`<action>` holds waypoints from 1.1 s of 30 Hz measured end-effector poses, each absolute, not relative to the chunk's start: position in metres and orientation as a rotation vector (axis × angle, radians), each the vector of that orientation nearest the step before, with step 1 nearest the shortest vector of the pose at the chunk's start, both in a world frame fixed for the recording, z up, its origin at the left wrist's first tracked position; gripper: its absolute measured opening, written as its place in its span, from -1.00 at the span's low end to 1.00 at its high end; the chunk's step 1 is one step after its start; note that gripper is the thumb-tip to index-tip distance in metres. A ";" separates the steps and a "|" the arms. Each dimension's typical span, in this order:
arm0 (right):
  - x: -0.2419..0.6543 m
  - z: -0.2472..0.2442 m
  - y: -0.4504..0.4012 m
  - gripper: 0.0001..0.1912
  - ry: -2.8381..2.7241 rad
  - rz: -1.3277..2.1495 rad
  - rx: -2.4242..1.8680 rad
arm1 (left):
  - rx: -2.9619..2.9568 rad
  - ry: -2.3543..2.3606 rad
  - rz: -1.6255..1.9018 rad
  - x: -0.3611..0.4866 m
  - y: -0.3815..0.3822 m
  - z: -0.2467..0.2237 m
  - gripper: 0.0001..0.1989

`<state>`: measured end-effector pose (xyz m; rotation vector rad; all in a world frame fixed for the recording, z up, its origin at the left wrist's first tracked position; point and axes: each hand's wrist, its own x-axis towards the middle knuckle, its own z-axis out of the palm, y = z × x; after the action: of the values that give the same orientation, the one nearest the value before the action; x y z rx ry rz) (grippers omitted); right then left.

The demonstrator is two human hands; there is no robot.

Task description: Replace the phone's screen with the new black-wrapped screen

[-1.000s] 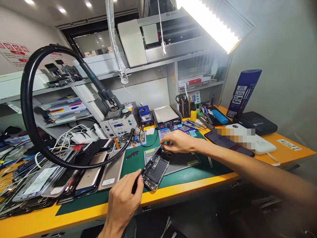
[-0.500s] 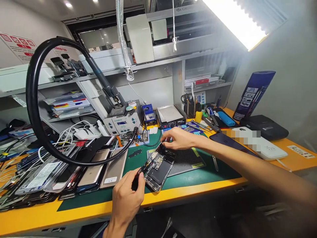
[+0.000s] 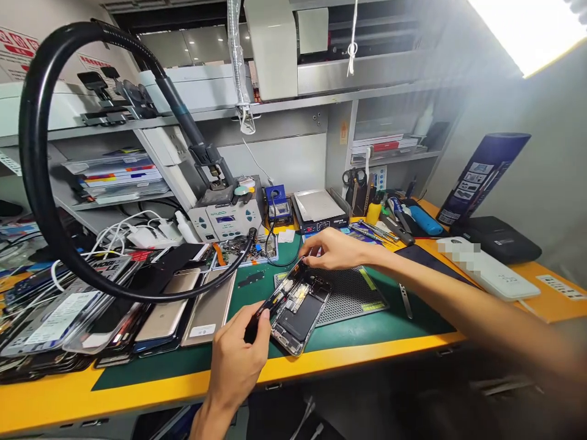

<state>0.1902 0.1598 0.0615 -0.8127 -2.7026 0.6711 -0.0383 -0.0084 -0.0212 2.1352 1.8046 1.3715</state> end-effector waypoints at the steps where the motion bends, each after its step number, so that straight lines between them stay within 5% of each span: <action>1: 0.190 0.062 0.159 -0.78 -2.681 0.680 -0.826 | 2.129 1.799 1.377 -0.039 -0.008 -0.022 -0.81; 33: 0.201 0.036 0.149 -0.70 -2.427 0.701 -0.855 | 2.139 1.823 1.409 -0.030 -0.008 -0.021 -0.84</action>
<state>0.2008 0.1491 0.0357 -0.8545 -2.4267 0.7012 -0.0296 -0.0085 -0.0206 2.1387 1.8231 1.4087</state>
